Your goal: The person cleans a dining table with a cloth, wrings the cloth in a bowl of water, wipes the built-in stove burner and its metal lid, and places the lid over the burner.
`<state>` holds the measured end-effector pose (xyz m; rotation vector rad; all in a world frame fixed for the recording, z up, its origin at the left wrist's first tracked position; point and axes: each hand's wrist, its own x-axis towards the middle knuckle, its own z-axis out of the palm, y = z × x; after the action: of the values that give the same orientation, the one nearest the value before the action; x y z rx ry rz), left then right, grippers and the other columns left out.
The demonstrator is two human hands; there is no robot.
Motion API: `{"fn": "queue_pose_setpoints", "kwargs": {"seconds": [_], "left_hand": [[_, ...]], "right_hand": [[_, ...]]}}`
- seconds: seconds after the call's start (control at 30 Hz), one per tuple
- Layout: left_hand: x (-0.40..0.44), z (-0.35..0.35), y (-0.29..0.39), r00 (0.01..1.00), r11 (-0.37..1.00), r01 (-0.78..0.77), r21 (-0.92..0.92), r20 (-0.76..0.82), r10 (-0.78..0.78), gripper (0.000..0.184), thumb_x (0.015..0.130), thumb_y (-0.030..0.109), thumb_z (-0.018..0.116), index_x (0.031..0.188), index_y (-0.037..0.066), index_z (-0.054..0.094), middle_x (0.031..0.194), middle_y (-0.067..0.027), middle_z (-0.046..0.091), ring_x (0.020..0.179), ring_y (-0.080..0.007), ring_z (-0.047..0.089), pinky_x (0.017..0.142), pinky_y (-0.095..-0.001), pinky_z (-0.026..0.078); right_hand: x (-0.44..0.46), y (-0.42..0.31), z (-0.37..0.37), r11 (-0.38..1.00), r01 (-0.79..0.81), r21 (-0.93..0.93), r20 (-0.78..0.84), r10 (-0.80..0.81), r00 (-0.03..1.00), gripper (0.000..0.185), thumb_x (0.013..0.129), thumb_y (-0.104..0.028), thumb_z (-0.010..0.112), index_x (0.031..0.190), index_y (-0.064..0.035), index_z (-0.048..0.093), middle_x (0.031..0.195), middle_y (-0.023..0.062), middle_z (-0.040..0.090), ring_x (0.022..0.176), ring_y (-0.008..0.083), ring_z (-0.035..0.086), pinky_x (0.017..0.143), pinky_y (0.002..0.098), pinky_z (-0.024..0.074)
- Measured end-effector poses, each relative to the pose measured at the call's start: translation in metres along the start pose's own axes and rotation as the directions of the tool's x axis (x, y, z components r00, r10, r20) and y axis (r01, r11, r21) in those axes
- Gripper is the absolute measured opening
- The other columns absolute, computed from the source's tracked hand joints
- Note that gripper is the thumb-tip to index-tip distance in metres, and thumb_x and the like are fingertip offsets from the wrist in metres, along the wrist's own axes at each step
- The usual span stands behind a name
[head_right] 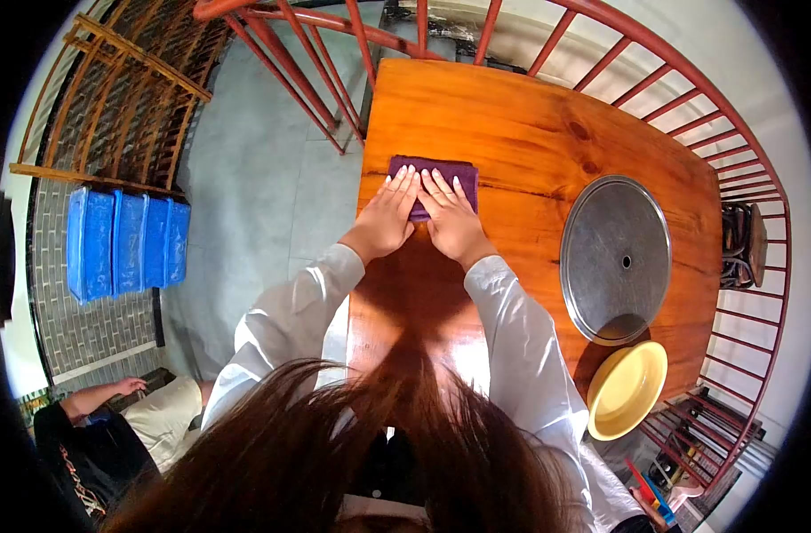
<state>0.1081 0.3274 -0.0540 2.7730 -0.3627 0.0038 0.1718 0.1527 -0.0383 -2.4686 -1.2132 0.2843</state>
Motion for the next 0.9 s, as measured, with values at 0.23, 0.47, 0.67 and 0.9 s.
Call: {"fn": "queue_pose_setpoints", "kwargs": {"seconds": [0.23,0.47,0.67,0.9], "left_hand": [[-0.078,-0.008,0.037,0.999,0.997,0.030,-0.070,0.018,-0.029,0.080,0.081,0.022,0.056,0.146,-0.002,0.016,0.153,-0.0186,0.017,0.143,-0.0311,0.014,0.116,-0.0428,0.014],[-0.176,-0.006,0.087,0.990,0.993,0.090,-0.078,0.116,-0.081,0.087,0.077,0.018,0.059,0.147,-0.003,0.011,0.154,-0.0207,0.012,0.144,-0.0342,0.009,0.117,-0.0433,0.011],[-0.267,0.001,0.143,0.965,0.990,0.134,0.046,0.219,-0.141,0.087,0.080,0.027,0.059,0.146,-0.004,0.011,0.154,-0.0195,0.011,0.144,-0.0322,0.008,0.118,-0.0414,0.009],[-0.352,0.009,0.195,0.944,0.986,0.163,0.045,0.285,-0.169,0.086,0.080,0.026,0.057,0.146,-0.004,0.011,0.154,-0.0188,0.011,0.145,-0.0306,0.007,0.118,-0.0412,0.009]], "right_hand": [[-0.057,-0.050,0.012,0.997,0.060,0.040,0.003,-0.060,0.998,0.061,0.078,-0.007,0.053,0.138,-0.0063,0.043,0.152,0.0125,0.026,0.143,0.0260,0.020,0.116,0.0474,0.0119],[-0.137,-0.113,0.041,0.981,0.153,0.117,-0.076,-0.145,0.987,0.059,0.078,-0.010,0.054,0.135,-0.0026,0.045,0.148,0.0148,0.032,0.140,0.0297,0.025,0.114,0.0516,0.0150],[-0.217,-0.173,0.066,0.982,0.156,0.108,-0.109,-0.145,0.984,0.058,0.075,-0.011,0.054,0.132,-0.0012,0.048,0.145,0.0155,0.038,0.138,0.0294,0.031,0.113,0.0514,0.0181],[-0.297,-0.233,0.088,0.982,0.140,0.129,-0.123,-0.124,0.985,0.056,0.074,-0.013,0.054,0.128,0.0000,0.051,0.144,0.0150,0.039,0.137,0.0278,0.032,0.113,0.0512,0.0172]]}}
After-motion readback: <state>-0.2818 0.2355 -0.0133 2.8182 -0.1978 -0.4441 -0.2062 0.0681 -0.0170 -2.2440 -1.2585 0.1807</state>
